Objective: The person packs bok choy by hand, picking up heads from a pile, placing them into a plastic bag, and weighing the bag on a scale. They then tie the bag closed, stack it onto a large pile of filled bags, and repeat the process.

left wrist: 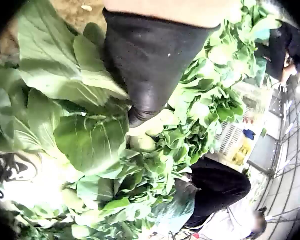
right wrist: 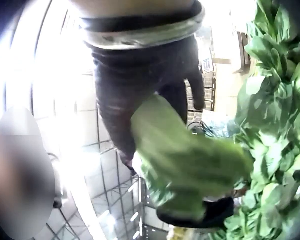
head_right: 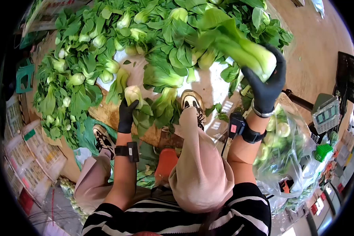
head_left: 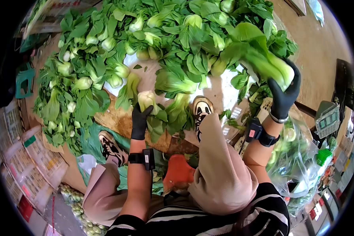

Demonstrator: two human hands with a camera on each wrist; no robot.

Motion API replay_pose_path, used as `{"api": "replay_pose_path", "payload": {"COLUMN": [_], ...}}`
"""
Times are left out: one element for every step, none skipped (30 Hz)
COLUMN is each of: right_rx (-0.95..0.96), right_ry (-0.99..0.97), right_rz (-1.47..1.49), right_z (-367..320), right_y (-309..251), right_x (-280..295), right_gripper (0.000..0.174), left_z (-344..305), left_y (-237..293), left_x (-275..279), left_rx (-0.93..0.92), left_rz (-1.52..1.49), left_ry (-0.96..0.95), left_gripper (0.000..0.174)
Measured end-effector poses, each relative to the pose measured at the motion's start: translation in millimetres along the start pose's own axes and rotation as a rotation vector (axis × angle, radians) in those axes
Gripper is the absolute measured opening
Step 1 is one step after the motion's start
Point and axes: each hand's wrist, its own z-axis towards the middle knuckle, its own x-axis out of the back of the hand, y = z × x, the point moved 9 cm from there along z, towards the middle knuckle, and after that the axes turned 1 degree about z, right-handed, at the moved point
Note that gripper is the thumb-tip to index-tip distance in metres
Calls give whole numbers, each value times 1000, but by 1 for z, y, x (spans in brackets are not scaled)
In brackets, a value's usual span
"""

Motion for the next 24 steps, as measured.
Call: {"api": "replay_pose_path", "payload": {"right_rx": [-100, -170, -298, -421, -340, -456, -544, -557, -664, -833, -999, -805, -604, -590, -742, -735, -721, -635, -682, -687, -701, -715, -683, -645], "right_ry": [-125, -380, -636, -903, -1084, -1095, -1088, -1060, -1020, -996, -964, -1067, -1161, -1090, -1118, -1084, -1045, -1077, -1158, -1203, -1247, -1245, -1200, -1156], "right_rz": [217, 259, 279, 236, 176, 251, 328, 394, 461, 463, 464, 334, 205, 43, -51, -178, -305, -204, -240, -239, -237, -236, -230, -223], "right_z": [-2, -6, -21, -42, -57, -76, -92, -107, -129, -153, -177, -186, -196, -216, -195, -195, -191, -188, -193, -195, -201, -206, -204, -197], "right_y": [2, 14, 24, 38, 51, 72, 85, 98, 124, 147, 167, 180, 202, 258, 217, 220, 226, 222, 231, 235, 239, 243, 245, 241], "right_x": [-10, -30, -56, -81, -99, -109, -117, -123, -125, -127, -130, -142, -154, -154, -163, -169, -171, -180, -179, -178, -175, -171, -171, -173], "right_gripper": [64, 63, 62, 62, 58, 54, 52, 50, 50, 47, 45, 41, 38, 41, 71, 75, 78, 82, 81, 81, 80, 80, 80, 80], "left_z": [-4, -6, -11, -13, -13, -11, -7, 0, 6, 13, 19, 24, 28, 32, 34, 35, 33, 35, 42, 45, 41, 42, 41, 36], "left_y": [5, 10, 14, 14, 13, 13, 13, 8, 1, -8, -9, -6, -3, -6, -12, -17, -22, -36, -49, -52, -42, -29, -5, 31], "left_x": [-3, -12, -26, -37, -47, -53, -53, -53, -54, -52, -55, -57, -58, -60, -67, -74, -73, -71, -67, -61, -65, -55, -45, -49], "left_rx": [-54, -103, -86, -127, -170, -166, -167, -103, -35, 27, 62, 51, 39, 43, 29, 13, -130, -132, -134, -135, -128, -122, -119, -239], "left_rz": [-176, -103, -72, 51, 175, 277, 269, 256, 243, 155, 50, 11, -29, -30, -10, 11, 259, 364, 467, 810, 807, 1124, 1438, 1474], "left_ry": [6, -39, -119, -193, -265, -268, -266, -274, -285, -290, -355, -377, -396, -395, -425, -455, -397, -392, -389, -361, -370, -233, -80, 10], "left_gripper": [44, 42, 47, 50, 53, 58, 58, 57, 57, 55, 52, 53, 54, 54, 54, 55, 57, 59, 62, 66, 66, 68, 69, 57]}}
